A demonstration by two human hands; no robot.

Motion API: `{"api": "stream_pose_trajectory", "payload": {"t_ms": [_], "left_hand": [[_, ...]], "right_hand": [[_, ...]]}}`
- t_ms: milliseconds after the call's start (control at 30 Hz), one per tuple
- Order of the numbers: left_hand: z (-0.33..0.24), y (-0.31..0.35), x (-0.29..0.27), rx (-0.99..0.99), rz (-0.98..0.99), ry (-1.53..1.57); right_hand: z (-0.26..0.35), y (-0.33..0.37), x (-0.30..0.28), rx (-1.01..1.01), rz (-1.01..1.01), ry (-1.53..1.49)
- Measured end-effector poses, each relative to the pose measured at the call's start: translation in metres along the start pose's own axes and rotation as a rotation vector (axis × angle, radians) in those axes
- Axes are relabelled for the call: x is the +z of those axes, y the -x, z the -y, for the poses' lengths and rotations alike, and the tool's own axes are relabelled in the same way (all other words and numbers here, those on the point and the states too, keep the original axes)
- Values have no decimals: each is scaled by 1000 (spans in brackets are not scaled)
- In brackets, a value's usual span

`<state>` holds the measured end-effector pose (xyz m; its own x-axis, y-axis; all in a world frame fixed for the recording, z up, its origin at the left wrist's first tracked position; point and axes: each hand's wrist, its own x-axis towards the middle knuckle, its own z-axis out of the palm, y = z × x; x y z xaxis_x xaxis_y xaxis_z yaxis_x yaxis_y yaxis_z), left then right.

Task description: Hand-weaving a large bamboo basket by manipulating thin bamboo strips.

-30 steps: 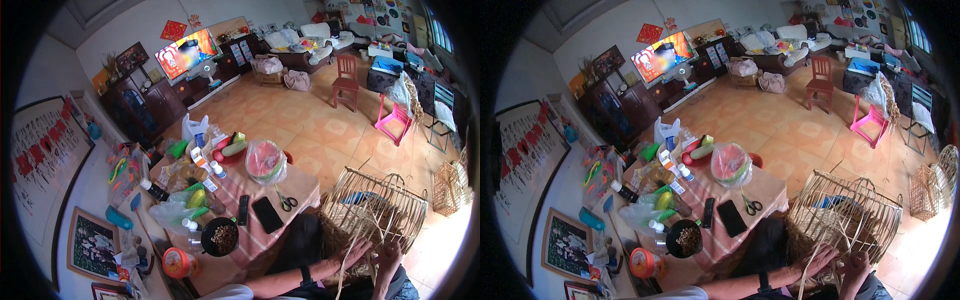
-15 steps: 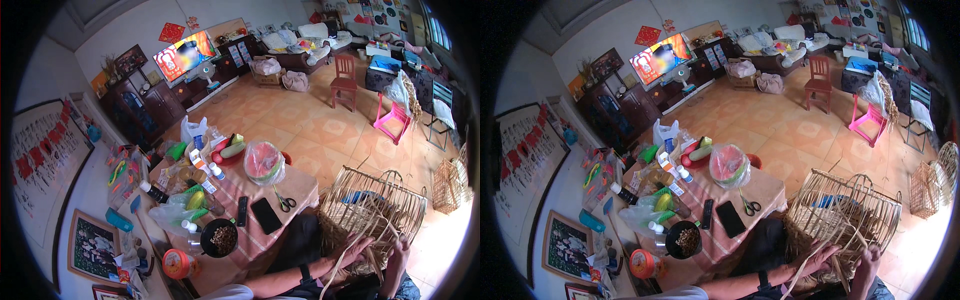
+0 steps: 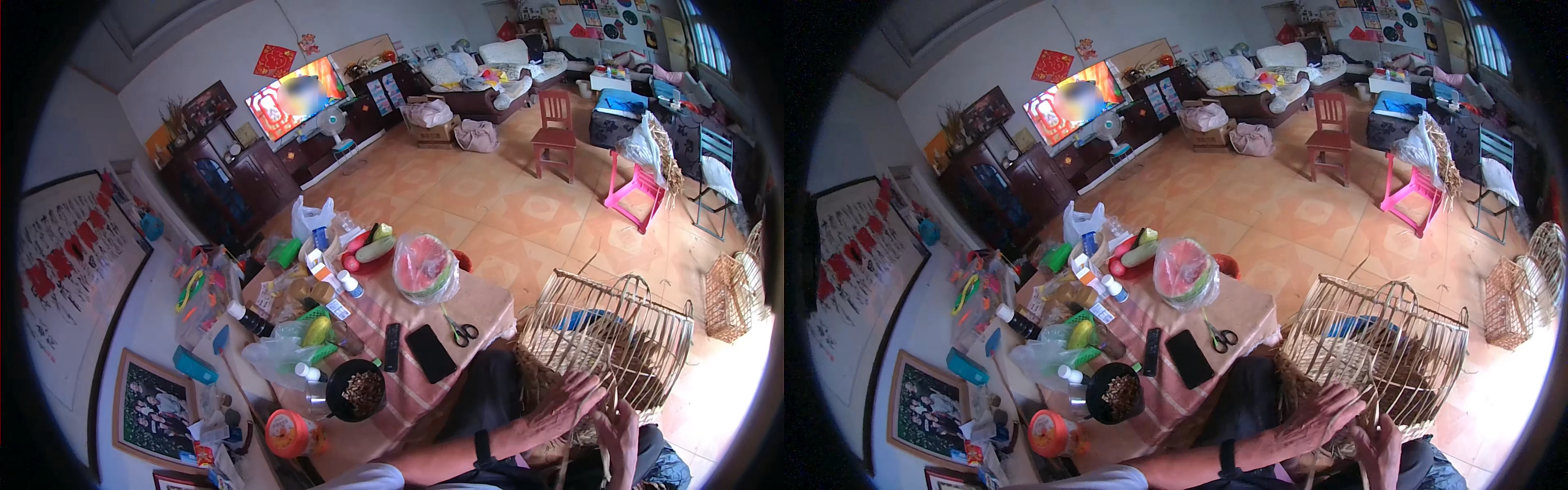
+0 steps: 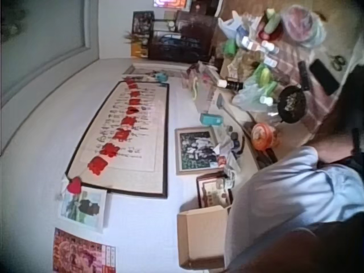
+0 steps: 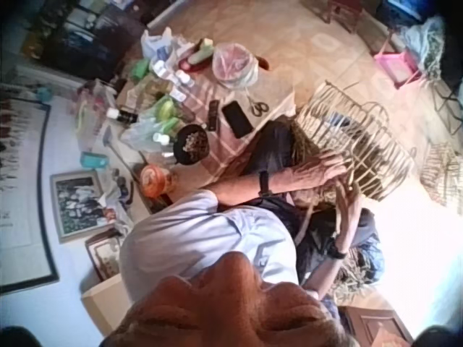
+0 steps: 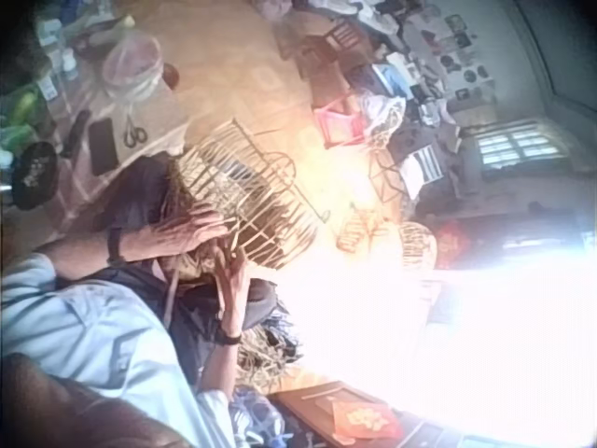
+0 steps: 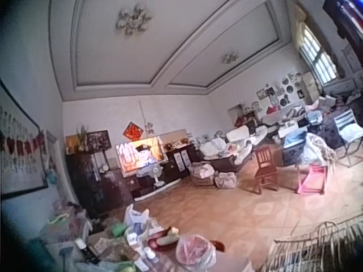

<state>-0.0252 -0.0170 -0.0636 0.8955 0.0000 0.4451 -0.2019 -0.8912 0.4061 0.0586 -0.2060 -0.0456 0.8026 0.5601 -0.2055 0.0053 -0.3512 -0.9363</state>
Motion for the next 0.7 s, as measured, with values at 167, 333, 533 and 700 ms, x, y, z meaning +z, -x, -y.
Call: {"api": "stream_pose_trajectory", "payload": {"t_ms": [167, 333, 533, 700], "left_hand": [[0, -13, 5, -120, 4, 245], [3, -13, 2, 0, -27, 248], [6, -28, 2, -166, 31, 431], [18, -35, -10, -132, 184, 439]], "right_hand": [[-22, -11, -11, 172, -41, -408], [-39, 15, -35, 49, -244, -996], [-34, 31, -29, 341, -147, -330], [-59, 36, -83, -74, -249, -1131]]}}
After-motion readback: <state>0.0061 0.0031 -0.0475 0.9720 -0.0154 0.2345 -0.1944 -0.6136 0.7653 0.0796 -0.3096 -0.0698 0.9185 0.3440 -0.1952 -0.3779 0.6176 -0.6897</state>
